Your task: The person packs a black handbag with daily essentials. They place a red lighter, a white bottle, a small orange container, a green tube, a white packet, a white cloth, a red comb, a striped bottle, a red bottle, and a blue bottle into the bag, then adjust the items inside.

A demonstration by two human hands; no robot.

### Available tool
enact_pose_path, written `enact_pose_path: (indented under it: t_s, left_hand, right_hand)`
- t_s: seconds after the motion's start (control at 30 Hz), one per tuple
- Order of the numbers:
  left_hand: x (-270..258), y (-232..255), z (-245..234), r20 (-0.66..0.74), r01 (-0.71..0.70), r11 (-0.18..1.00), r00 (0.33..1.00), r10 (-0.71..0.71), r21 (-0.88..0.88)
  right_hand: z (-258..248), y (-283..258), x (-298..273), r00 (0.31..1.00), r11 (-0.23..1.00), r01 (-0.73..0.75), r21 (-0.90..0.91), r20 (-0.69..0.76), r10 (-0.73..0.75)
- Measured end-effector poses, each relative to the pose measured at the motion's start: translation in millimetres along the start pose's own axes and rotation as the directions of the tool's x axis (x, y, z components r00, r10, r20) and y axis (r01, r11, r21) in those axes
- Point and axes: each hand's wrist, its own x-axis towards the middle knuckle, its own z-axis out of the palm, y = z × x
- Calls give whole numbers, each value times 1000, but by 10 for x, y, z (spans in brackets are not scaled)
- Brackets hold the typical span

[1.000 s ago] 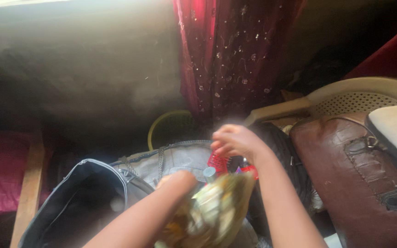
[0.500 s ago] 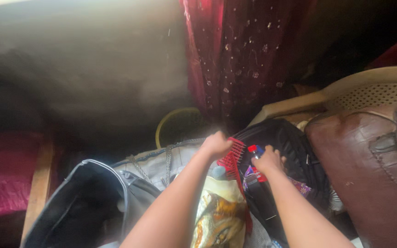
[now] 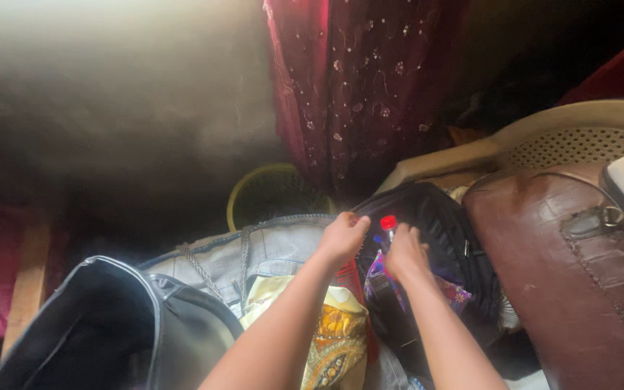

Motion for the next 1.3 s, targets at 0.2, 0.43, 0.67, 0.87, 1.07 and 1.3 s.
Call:
enact_pose_path:
  t_s: [0.2,0.43,0.67,0.87,1.07,1.3]
  left_hand:
    - [-273,486,-363,295,68,834,948,117,-547]
    - [-1346,1366,-1455,-12,-336,631,888,459,-699]
    - [-2444,1706,-2586,-72,-69,499,997,13,-864]
    - [-3168,1376,-3357,91,-3,400,972,215,-917]
    - [-3163,824,-3792,-328,55,978,945,14,201]
    - [-2909,127,-3635,-242,304,580,953,-184,756]
  right_hand:
    - [-1533,-639,-785,961,939,267,218,-131,-243]
    - [-2446,-1495,-1587,878,545,449,708,-237,-415]
    - [-2013,-2513,-2474,867,186,328,926,-216,-449]
    - [-1614,-2977,-3069,922,312,163,936,-32,-387]
    - [-1295,-3168,-3299,895,134,-2,991,61,-441]
    - [-941,-3341,-3409,919,649,272,711,8,-394]
